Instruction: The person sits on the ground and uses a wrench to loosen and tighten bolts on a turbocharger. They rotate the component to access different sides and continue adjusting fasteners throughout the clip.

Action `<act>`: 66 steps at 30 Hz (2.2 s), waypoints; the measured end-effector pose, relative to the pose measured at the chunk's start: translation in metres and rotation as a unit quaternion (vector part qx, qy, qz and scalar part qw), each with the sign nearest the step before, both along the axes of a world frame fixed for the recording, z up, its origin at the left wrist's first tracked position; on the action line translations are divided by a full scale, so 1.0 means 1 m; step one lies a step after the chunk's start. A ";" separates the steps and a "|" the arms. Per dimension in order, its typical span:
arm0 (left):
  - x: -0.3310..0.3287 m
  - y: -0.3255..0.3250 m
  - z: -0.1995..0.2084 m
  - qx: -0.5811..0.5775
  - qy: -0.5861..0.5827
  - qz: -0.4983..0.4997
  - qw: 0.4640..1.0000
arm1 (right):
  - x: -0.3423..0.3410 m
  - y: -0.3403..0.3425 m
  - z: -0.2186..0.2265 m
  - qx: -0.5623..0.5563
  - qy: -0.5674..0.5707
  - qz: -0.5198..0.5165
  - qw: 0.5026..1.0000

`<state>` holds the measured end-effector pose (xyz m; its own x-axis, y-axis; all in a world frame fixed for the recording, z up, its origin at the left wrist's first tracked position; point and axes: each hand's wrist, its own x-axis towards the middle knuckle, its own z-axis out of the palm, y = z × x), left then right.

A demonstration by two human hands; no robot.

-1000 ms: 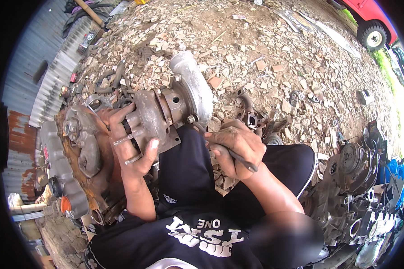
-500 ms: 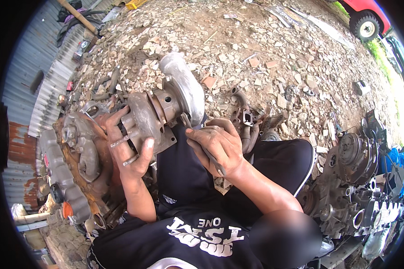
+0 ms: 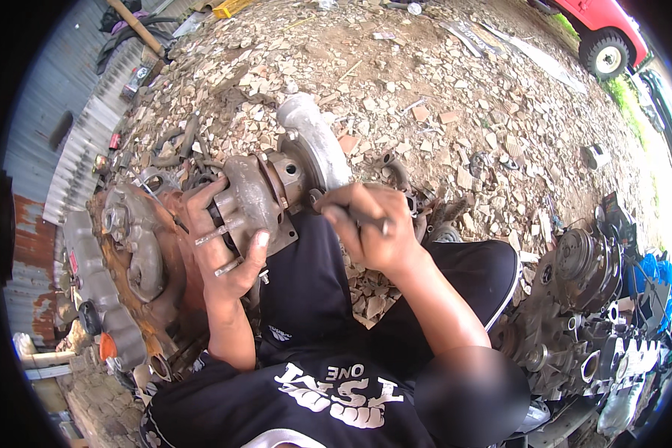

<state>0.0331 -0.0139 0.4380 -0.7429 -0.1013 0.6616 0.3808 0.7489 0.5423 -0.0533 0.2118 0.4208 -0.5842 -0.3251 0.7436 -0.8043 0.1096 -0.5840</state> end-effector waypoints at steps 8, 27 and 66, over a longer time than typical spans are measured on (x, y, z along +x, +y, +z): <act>0.002 0.008 0.016 -0.105 0.025 -0.027 0.994 | -0.016 0.005 0.030 -0.197 -0.547 0.020 0.814; 0.001 0.005 -0.002 0.019 -0.039 -0.015 0.999 | 0.034 0.020 -0.025 -0.033 -0.024 0.002 0.999; 0.000 0.000 -0.006 0.051 -0.030 -0.020 0.998 | 0.044 0.007 -0.030 -0.097 -0.117 0.002 0.988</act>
<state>0.0328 -0.0134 0.4316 -0.7852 -0.1353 0.6043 0.3741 0.6740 0.6370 -0.0094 0.2186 0.3910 -0.7461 -0.1926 0.6374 -0.6456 -0.0254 -0.7633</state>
